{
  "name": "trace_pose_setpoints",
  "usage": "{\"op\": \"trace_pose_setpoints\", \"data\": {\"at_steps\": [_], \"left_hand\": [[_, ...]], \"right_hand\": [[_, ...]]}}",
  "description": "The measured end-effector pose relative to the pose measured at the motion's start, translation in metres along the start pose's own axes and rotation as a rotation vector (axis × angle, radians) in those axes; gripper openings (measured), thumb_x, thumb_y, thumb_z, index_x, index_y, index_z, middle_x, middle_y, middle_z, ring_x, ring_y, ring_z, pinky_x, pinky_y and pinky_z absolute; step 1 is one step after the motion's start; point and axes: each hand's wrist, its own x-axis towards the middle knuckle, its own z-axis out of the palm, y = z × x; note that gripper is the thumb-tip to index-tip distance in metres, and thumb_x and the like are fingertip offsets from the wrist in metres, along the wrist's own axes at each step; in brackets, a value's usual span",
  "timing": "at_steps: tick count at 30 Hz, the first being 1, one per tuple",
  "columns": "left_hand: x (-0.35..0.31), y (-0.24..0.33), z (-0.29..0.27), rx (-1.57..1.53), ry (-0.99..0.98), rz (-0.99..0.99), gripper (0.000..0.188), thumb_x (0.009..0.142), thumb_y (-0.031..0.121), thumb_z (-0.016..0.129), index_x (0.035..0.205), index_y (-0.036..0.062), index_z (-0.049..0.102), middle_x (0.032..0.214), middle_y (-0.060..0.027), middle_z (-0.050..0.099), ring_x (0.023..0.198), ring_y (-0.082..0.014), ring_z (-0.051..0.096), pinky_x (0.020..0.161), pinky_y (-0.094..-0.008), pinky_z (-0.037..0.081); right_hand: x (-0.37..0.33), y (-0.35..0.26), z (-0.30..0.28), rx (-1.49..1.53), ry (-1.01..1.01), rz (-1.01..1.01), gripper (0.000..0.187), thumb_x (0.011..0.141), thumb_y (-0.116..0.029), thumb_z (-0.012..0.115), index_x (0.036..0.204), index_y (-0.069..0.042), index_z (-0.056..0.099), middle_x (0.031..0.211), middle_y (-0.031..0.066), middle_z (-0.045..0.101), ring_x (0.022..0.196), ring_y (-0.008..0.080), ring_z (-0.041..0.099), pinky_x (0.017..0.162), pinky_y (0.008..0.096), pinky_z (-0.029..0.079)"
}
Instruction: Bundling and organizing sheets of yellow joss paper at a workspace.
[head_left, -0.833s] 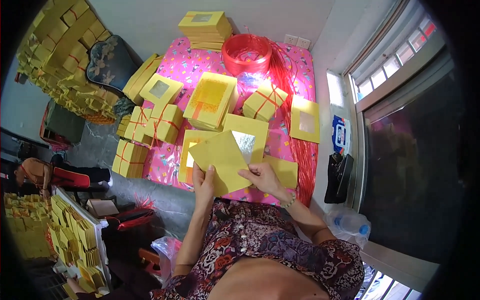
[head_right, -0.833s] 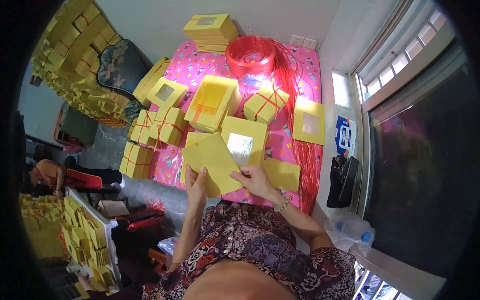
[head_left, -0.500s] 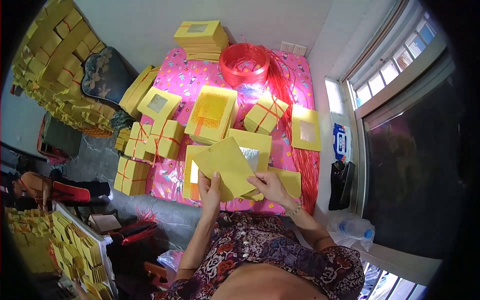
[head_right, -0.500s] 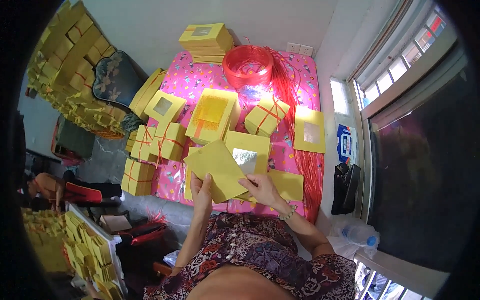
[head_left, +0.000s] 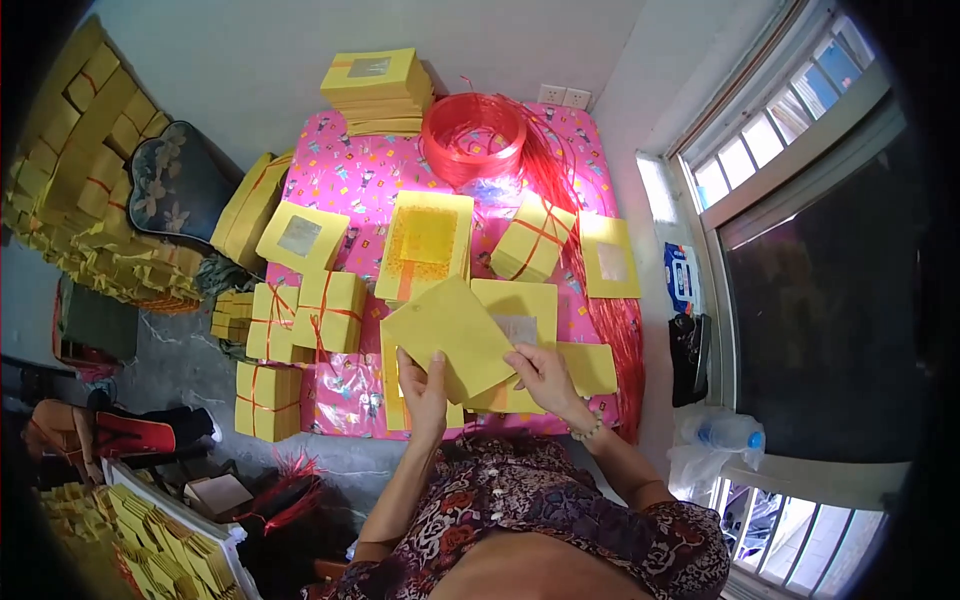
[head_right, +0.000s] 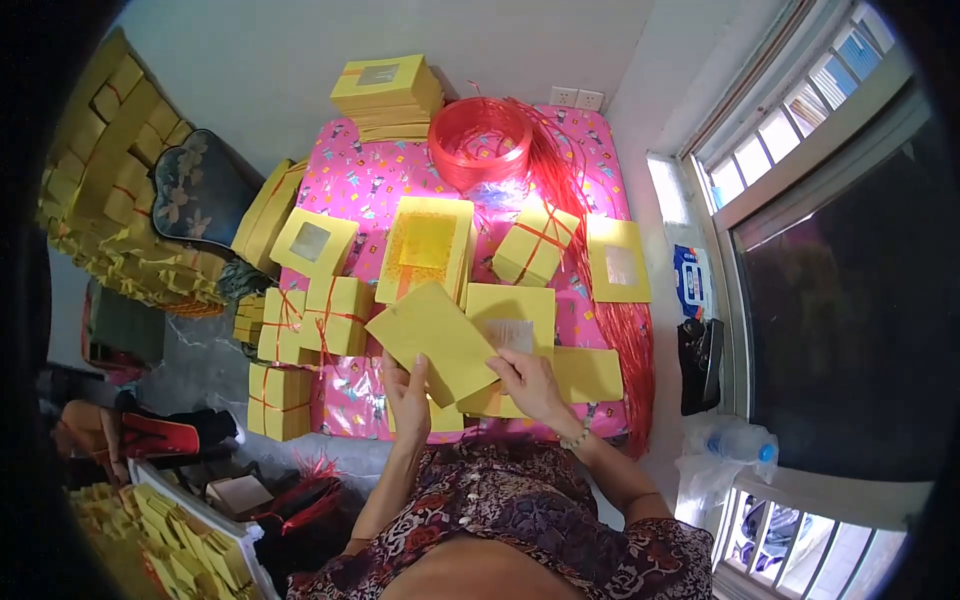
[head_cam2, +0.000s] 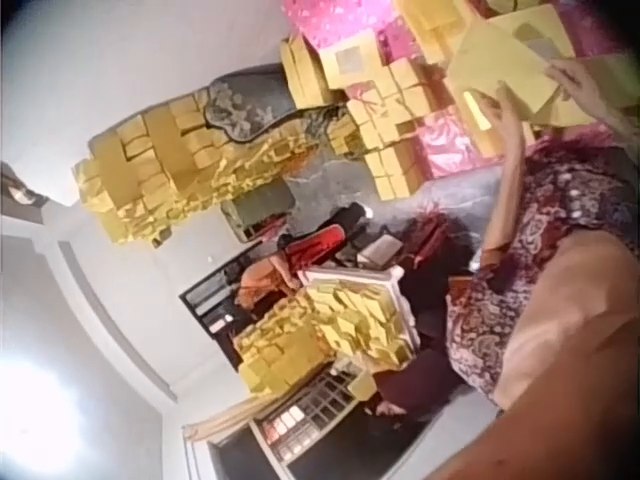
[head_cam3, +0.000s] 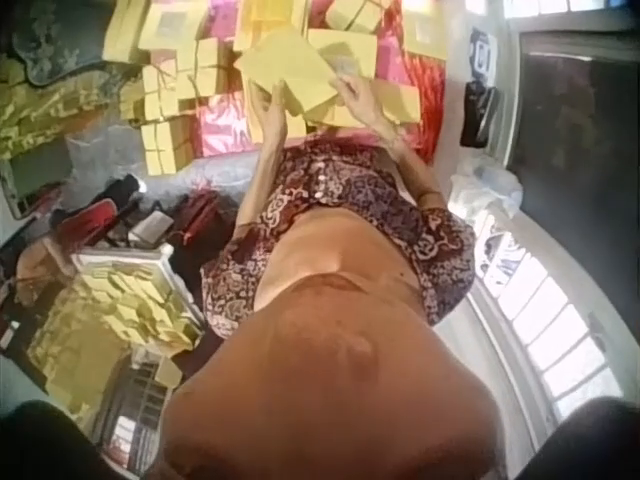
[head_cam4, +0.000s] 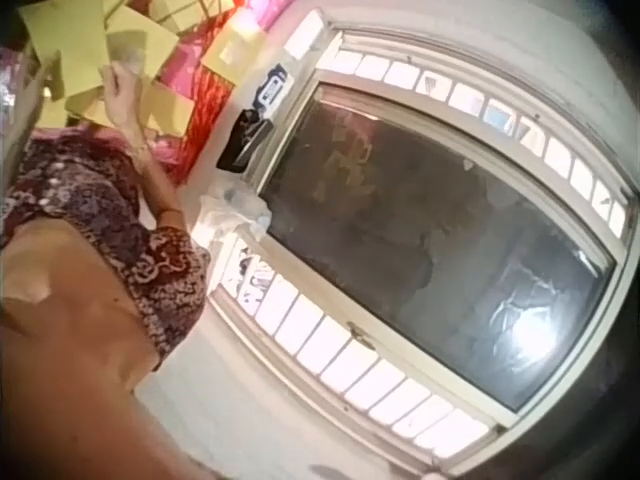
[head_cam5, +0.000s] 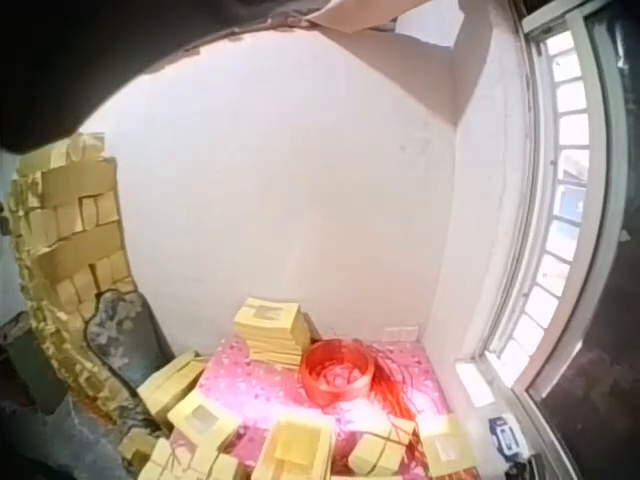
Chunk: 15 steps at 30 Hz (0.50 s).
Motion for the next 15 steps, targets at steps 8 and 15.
{"op": "trace_pose_setpoints", "data": {"at_steps": [8,15], "left_hand": [[0.001,-0.001,-0.008,-0.072,-0.116,-0.084,0.054,0.090,0.000,0.053,0.137,0.0005,0.028,0.125,-0.0115,0.049,0.114,-0.0177,0.048,0.097,-0.0306,0.038],[-0.004,-0.010,-0.005,0.046,-0.151,-0.021,0.052,0.091,0.001,0.052,0.137,0.0002,0.028,0.125,-0.0121,0.049,0.114,-0.0168,0.048,0.096,-0.0305,0.038]], "right_hand": [[-0.012,-0.020,0.014,0.142,0.054,0.059,0.024,0.095,-0.018,0.052,0.097,0.004,0.061,0.076,0.0045,0.063,0.065,0.0085,0.061,0.054,0.0235,0.053],[-0.017,-0.013,-0.012,0.075,0.006,0.164,0.024,0.094,-0.017,0.056,0.107,0.002,0.061,0.090,0.0020,0.065,0.081,0.0061,0.061,0.061,0.0235,0.053]]}}
